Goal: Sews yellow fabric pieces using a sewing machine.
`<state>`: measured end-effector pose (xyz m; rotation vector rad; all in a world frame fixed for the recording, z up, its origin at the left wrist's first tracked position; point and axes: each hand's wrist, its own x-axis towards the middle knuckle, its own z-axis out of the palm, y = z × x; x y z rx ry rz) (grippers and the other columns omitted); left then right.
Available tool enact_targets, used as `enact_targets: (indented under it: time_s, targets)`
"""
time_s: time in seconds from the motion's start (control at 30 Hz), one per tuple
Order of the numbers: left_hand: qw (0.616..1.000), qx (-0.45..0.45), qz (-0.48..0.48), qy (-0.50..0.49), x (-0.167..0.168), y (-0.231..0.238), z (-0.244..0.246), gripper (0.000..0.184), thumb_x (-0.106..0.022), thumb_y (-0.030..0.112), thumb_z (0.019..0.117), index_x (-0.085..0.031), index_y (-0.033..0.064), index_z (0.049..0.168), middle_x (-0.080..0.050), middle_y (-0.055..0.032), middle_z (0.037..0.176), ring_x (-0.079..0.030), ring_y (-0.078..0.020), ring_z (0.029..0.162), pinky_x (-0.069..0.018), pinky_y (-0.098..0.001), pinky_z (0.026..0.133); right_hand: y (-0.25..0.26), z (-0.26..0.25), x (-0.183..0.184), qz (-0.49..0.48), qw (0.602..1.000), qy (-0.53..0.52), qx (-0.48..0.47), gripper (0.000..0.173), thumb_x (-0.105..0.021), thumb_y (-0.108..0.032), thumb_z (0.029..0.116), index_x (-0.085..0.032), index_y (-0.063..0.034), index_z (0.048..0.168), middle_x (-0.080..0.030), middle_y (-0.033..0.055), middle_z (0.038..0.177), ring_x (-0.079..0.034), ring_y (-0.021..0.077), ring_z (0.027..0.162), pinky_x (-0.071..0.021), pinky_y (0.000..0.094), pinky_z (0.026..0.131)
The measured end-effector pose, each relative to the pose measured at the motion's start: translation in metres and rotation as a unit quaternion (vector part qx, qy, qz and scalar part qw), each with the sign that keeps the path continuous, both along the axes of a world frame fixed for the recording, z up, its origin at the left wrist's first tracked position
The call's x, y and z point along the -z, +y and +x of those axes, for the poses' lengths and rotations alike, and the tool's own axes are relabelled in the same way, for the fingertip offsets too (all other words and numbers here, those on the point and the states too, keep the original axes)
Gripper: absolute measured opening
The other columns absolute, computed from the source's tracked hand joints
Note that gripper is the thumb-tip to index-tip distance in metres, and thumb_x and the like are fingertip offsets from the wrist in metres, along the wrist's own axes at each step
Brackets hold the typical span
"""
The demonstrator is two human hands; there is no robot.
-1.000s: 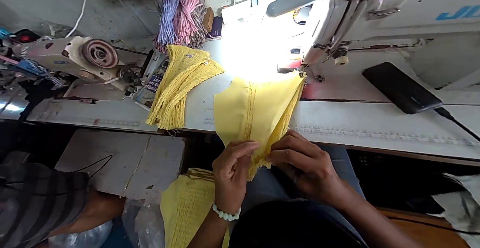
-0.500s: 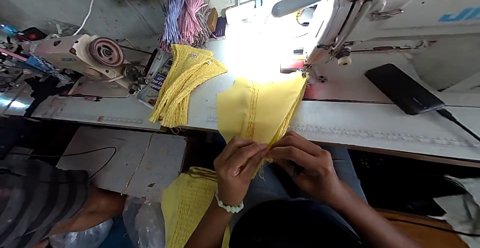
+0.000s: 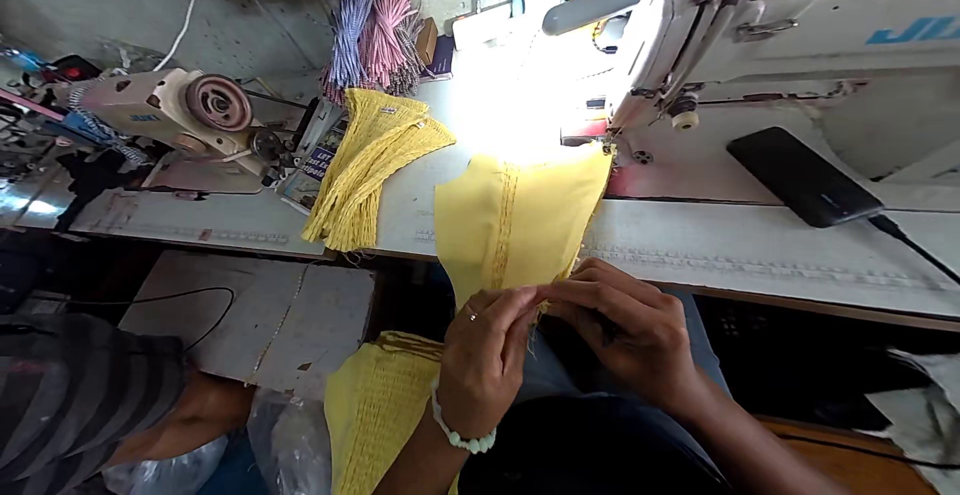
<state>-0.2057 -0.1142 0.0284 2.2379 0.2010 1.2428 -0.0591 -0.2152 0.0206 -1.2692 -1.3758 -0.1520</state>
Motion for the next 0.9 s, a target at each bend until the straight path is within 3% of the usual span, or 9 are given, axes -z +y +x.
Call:
enact_targets:
  time_s: [0.1,0.2,0.37,0.47,0.57,0.63,0.7,0.77,0.9]
  targets:
    - [1.000,0.005,0.018,0.002,-0.002,-0.001,0.000,0.024,-0.065,0.012,0.1009,-0.058,-0.0012,0.120,-0.072,-0.0111,0.107,-0.070,-0.0103,0.103,-0.0556,-0.0218,0.094,0.000,0.000,0.000,0.003,1.000,0.010,0.003,0.007,-0.067,-0.010,0.0979,-0.072,-0.0048,0.100,-0.069,0.0053,0.087,-0.063,0.0055,0.085,-0.0501,0.0129,0.079]
    - [0.998,0.027,-0.057,0.000,-0.002,-0.003,0.003,0.035,-0.075,0.018,0.0939,-0.057,0.0020,0.119,-0.074,-0.0065,0.109,-0.070,-0.0087,0.107,-0.0564,-0.0226,0.095,-0.001,0.000,0.000,-0.001,1.000,0.019,0.006,0.007,-0.066,-0.010,0.0977,-0.071,-0.0046,0.097,-0.068,0.0052,0.086,-0.063,0.0045,0.086,-0.0498,0.0119,0.079]
    - [0.993,0.050,-0.104,-0.009,0.001,0.007,0.009,0.011,-0.076,0.010,0.0901,-0.077,-0.0002,0.096,-0.076,-0.0055,0.095,-0.070,-0.0066,0.094,-0.0567,-0.0191,0.087,-0.004,-0.001,0.002,-0.016,0.998,0.058,-0.002,0.008,-0.065,-0.010,0.0980,-0.069,-0.0034,0.098,-0.069,0.0059,0.091,-0.063,0.0024,0.085,-0.0509,0.0104,0.077]
    - [0.997,0.046,-0.066,-0.013,-0.009,0.024,0.008,0.007,-0.073,0.010,0.0939,-0.077,0.0036,0.093,-0.074,-0.0034,0.092,-0.069,-0.0045,0.090,-0.0566,-0.0172,0.082,-0.018,-0.002,0.008,-0.045,0.989,0.138,0.007,0.015,-0.061,-0.016,0.1038,-0.068,-0.0023,0.105,-0.071,0.0061,0.104,-0.065,-0.0037,0.081,-0.0537,0.0078,0.068]
    - [0.998,0.035,-0.060,0.003,-0.021,0.048,0.010,0.009,-0.074,0.012,0.0931,-0.078,0.0041,0.092,-0.074,-0.0001,0.089,-0.068,-0.0005,0.086,-0.0566,-0.0154,0.079,-0.029,0.001,0.045,-0.169,0.967,0.188,0.044,0.021,-0.060,-0.021,0.1025,-0.071,-0.0030,0.101,-0.071,0.0036,0.092,-0.064,-0.0004,0.071,-0.0539,0.0136,0.060]
    - [0.997,0.041,-0.063,0.010,-0.027,0.062,0.012,0.008,-0.075,0.012,0.0915,-0.079,0.0047,0.091,-0.074,0.0018,0.088,-0.068,-0.0002,0.084,-0.0571,-0.0159,0.078,-0.025,0.006,0.078,-0.296,0.934,0.201,0.014,0.020,-0.063,-0.017,0.0991,-0.074,-0.0009,0.104,-0.072,0.0142,0.103,-0.071,0.0179,0.086,-0.0595,0.0320,0.075]
    - [0.996,0.053,-0.063,0.021,-0.034,0.075,0.015,0.007,-0.076,0.014,0.0913,-0.078,0.0076,0.091,-0.073,0.0043,0.089,-0.068,-0.0009,0.085,-0.0577,-0.0173,0.078,-0.010,0.009,0.102,-0.363,0.903,0.227,-0.047,0.022,-0.064,-0.011,0.0987,-0.076,-0.0005,0.114,-0.070,0.0222,0.123,-0.068,0.0316,0.114,-0.0540,0.0447,0.100]
    - [0.995,0.062,-0.063,0.040,-0.042,0.089,0.018,0.007,-0.075,0.014,0.0919,-0.078,0.0077,0.092,-0.073,0.0056,0.091,-0.068,-0.0004,0.086,-0.0581,-0.0178,0.078,0.006,0.008,0.111,-0.371,0.890,0.247,-0.095,0.027,-0.062,-0.007,0.0988,-0.073,0.0000,0.123,-0.069,0.0225,0.123,-0.066,0.0300,0.116,-0.0510,0.0418,0.104]
    - [0.993,0.040,-0.032,0.104,-0.065,0.138,0.028,0.011,-0.074,0.009,0.0920,-0.074,-0.0014,0.097,-0.072,0.0008,0.094,-0.067,0.0010,0.090,-0.0562,-0.0185,0.085,0.016,-0.001,0.102,-0.326,0.893,0.285,-0.127,0.026,-0.060,-0.004,0.0989,-0.072,0.0003,0.121,-0.073,0.0162,0.115,-0.068,0.0144,0.099,-0.0532,0.0287,0.092]
